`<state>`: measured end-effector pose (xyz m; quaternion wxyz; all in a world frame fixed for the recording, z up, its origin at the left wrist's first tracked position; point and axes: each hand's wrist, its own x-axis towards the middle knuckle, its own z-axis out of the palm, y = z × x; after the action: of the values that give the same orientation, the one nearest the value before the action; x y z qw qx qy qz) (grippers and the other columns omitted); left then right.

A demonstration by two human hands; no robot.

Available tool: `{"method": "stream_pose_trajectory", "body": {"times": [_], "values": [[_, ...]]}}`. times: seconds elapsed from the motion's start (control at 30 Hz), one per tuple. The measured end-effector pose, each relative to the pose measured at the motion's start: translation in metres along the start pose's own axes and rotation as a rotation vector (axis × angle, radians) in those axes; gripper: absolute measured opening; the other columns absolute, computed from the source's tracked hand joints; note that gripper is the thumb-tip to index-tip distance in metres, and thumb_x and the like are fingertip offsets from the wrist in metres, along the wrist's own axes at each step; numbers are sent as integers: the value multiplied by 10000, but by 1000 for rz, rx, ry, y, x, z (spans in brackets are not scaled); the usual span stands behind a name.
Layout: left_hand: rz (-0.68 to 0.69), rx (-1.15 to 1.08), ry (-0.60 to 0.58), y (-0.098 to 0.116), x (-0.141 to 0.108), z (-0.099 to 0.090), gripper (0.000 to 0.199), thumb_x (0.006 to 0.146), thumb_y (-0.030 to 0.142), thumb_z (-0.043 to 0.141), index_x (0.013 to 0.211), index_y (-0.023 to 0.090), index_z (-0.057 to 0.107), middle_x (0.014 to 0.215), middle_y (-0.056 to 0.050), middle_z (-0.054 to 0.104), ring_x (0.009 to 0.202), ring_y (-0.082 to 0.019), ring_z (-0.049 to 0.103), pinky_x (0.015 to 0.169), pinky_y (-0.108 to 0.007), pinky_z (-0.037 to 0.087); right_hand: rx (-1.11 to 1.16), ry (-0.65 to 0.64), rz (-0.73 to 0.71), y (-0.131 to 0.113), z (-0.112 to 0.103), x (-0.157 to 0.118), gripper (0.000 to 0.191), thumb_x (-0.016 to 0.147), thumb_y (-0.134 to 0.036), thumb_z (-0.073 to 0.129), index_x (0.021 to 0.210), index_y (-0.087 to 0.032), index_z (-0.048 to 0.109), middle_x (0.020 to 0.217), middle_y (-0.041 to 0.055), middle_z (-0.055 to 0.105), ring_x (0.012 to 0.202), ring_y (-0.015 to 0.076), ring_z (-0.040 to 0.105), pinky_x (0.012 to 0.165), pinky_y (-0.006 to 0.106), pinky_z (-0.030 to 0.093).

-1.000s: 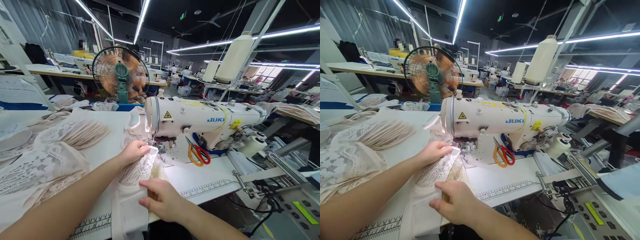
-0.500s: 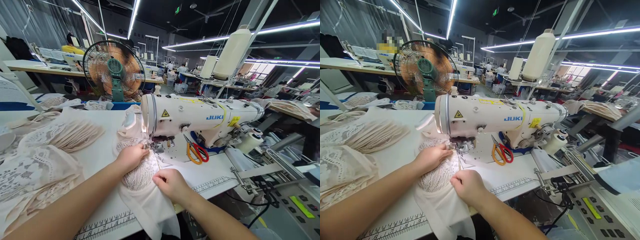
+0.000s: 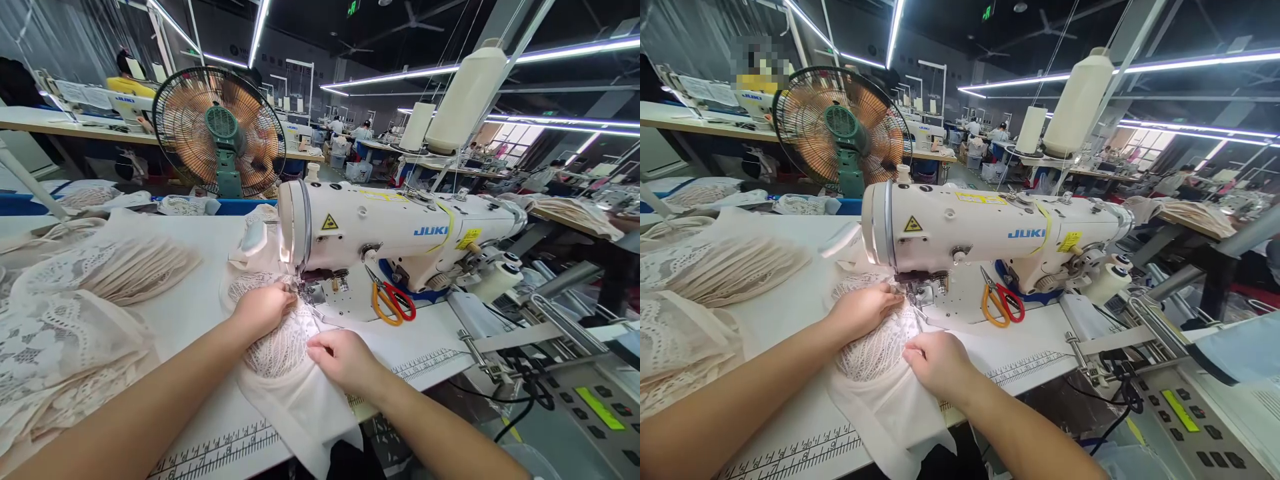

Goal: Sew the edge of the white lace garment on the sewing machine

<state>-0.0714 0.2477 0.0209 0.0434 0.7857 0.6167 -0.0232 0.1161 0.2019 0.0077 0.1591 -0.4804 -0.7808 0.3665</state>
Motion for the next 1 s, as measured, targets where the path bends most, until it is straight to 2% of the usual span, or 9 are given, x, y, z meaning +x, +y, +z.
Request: {"method": "stream_pose_trajectory", "body": {"times": [0.1, 0.23, 0.43, 0.57, 0.7, 0.77, 0.87, 0.93, 1.0], "values": [[2, -8, -1, -3, 3, 2, 383, 895, 335, 353, 1057, 254, 690, 981, -69, 634, 828, -239, 619, 559, -293, 349, -14, 10, 23, 0, -1, 2, 241, 831, -269, 532, 969, -185, 711, 855, 38, 691, 814, 174, 586, 705, 250, 388], [-10, -20, -14, -6, 6, 4, 401, 902, 356, 341, 1105, 256, 671, 1031, -72, 637, 859, -243, 619, 572, -291, 369, -58, -8, 16, 1, -2, 5, 287, 849, -275, 521, 1057, -184, 698, 991, 57, 704, 920, 197, 614, 769, 268, 424], [-29, -45, 22, -12, 11, -1, 376, 855, 268, 399, 1113, 290, 671, 1021, -69, 642, 878, -260, 624, 599, -299, 407, -170, -29, 54, -2, -7, 14, 362, 857, -336, 514, 1158, -189, 651, 1078, 66, 683, 992, 207, 609, 829, 284, 438], [-87, -87, 91, -20, 3, -5, 455, 873, 218, 296, 1170, 277, 635, 1128, -76, 609, 935, -245, 622, 685, -314, 467, -284, -82, 59, -9, -11, 19, 360, 882, -352, 456, 1181, -237, 621, 1074, 46, 681, 996, 217, 602, 791, 296, 428], [-7, -194, 143, -28, -24, 0, 478, 871, 418, 292, 1116, 247, 664, 1342, -88, 499, 1113, -279, 561, 843, -356, 491, -416, -83, -1, -9, -13, 15, 304, 879, -342, 448, 1094, -227, 630, 989, 55, 680, 910, 216, 604, 671, 282, 380], [43, -133, 90, -29, -40, 2, 594, 809, 577, 367, 1214, 217, 611, 1433, -119, 418, 1233, -346, 464, 959, -459, 436, -484, -90, -45, -6, -14, 10, 276, 883, -348, 446, 1045, -216, 627, 920, 56, 672, 850, 205, 596, 620, 272, 339], [-32, 32, -82, -26, -56, 2, 870, 695, 662, 497, 1397, 156, 408, 1521, -148, 242, 1356, -417, 264, 1054, -624, 262, -533, -118, -97, 1, -15, 4, 279, 900, -351, 432, 1084, -219, 595, 892, 52, 663, 817, 191, 585, 591, 263, 310], [-100, 86, -171, -25, -57, 0, 933, 687, 655, 517, 1439, 141, 313, 1540, -135, 155, 1389, -414, 172, 1065, -651, 210, -545, -134, -125, 2, -16, 2, 298, 908, -343, 422, 1135, -221, 574, 925, 54, 668, 847, 199, 589, 584, 266, 311], [-120, 93, -205, -26, -54, -2, 947, 695, 664, 507, 1449, 138, 282, 1547, -128, 120, 1402, -399, 130, 1075, -628, 217, -564, -149, -134, 1, -18, 2, 306, 915, -325, 409, 1156, -220, 566, 936, 55, 675, 865, 208, 599, 576, 272, 315]]}}
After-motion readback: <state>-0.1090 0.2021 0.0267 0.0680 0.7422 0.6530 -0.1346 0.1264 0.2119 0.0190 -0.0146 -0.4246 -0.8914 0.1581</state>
